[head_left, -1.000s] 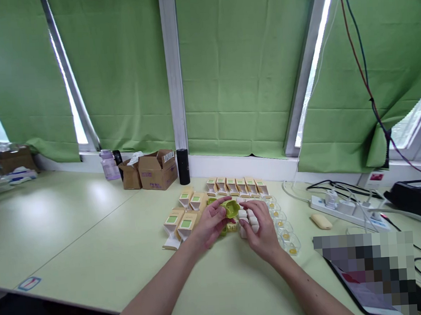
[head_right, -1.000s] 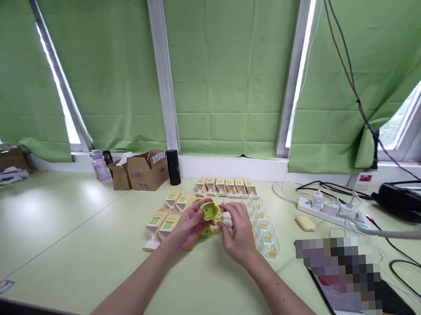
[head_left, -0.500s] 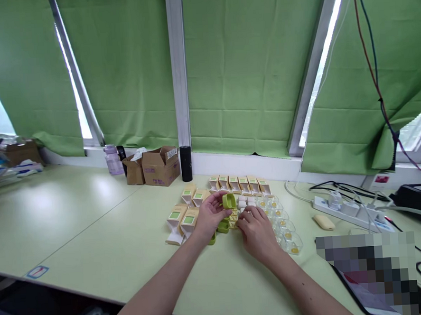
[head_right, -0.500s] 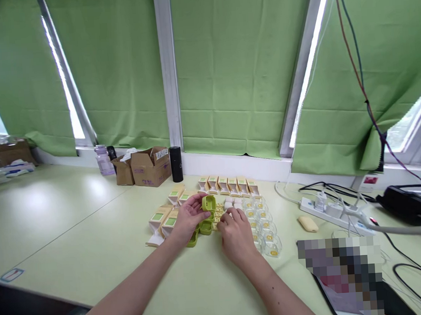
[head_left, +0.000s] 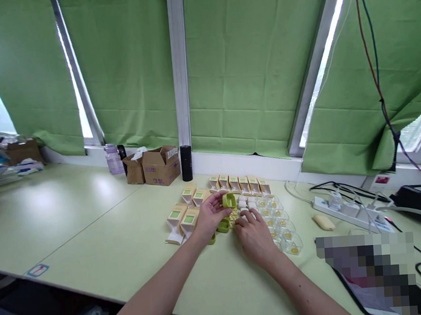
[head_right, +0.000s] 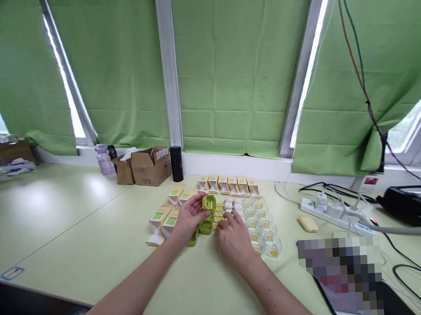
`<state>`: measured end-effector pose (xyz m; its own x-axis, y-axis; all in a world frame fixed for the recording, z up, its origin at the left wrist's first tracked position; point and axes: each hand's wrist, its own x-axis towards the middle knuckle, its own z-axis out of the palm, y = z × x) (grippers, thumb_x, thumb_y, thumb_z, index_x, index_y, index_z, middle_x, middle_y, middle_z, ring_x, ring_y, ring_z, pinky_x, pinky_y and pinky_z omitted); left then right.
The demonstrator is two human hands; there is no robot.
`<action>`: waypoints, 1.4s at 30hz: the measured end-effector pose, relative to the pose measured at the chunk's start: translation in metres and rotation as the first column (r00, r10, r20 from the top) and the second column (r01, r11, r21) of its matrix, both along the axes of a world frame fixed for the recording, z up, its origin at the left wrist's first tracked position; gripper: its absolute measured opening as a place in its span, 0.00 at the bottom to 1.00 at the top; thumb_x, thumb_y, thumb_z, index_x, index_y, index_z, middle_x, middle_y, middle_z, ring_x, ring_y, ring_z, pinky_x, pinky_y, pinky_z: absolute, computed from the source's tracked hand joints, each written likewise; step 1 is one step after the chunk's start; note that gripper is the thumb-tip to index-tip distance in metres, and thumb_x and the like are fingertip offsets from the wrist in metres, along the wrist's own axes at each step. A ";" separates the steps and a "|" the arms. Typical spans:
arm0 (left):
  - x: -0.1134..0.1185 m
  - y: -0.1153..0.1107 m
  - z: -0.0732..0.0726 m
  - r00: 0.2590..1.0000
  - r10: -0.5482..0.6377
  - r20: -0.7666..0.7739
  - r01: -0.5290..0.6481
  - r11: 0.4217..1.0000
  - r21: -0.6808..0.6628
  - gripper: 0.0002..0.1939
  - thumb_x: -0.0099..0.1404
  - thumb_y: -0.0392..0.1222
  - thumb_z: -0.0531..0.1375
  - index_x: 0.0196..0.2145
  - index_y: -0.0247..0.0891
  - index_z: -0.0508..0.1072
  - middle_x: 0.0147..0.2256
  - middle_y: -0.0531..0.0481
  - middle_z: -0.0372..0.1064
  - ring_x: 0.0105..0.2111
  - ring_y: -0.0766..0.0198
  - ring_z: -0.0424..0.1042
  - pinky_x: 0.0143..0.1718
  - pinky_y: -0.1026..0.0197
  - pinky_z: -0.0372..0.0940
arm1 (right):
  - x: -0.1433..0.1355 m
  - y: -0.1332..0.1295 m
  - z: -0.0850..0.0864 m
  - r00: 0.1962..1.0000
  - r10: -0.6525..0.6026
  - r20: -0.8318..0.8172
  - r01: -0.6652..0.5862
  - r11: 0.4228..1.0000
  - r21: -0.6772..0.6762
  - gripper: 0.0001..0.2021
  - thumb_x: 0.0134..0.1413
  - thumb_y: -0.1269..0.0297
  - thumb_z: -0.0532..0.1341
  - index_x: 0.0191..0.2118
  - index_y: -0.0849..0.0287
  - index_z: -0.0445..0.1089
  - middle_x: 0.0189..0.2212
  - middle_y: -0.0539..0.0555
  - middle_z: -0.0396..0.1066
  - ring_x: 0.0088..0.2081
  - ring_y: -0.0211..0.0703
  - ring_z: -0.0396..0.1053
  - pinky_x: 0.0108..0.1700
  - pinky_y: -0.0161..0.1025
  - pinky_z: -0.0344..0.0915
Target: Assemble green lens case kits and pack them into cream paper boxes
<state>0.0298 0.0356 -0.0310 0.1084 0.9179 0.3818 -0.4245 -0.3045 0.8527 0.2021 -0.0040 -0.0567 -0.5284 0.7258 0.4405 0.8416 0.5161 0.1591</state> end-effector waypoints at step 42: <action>0.004 0.000 -0.002 0.996 -0.007 -0.085 0.008 1.000 0.007 0.32 0.46 0.32 0.78 0.49 0.36 0.78 0.48 0.42 0.79 0.48 0.56 0.78 0.52 0.55 0.73 | 0.011 0.008 0.025 -0.276 -0.224 -0.935 -0.482 0.873 -0.067 0.23 0.45 0.42 0.77 0.33 0.59 0.80 0.25 0.51 0.75 0.26 0.39 0.69 0.30 0.39 0.70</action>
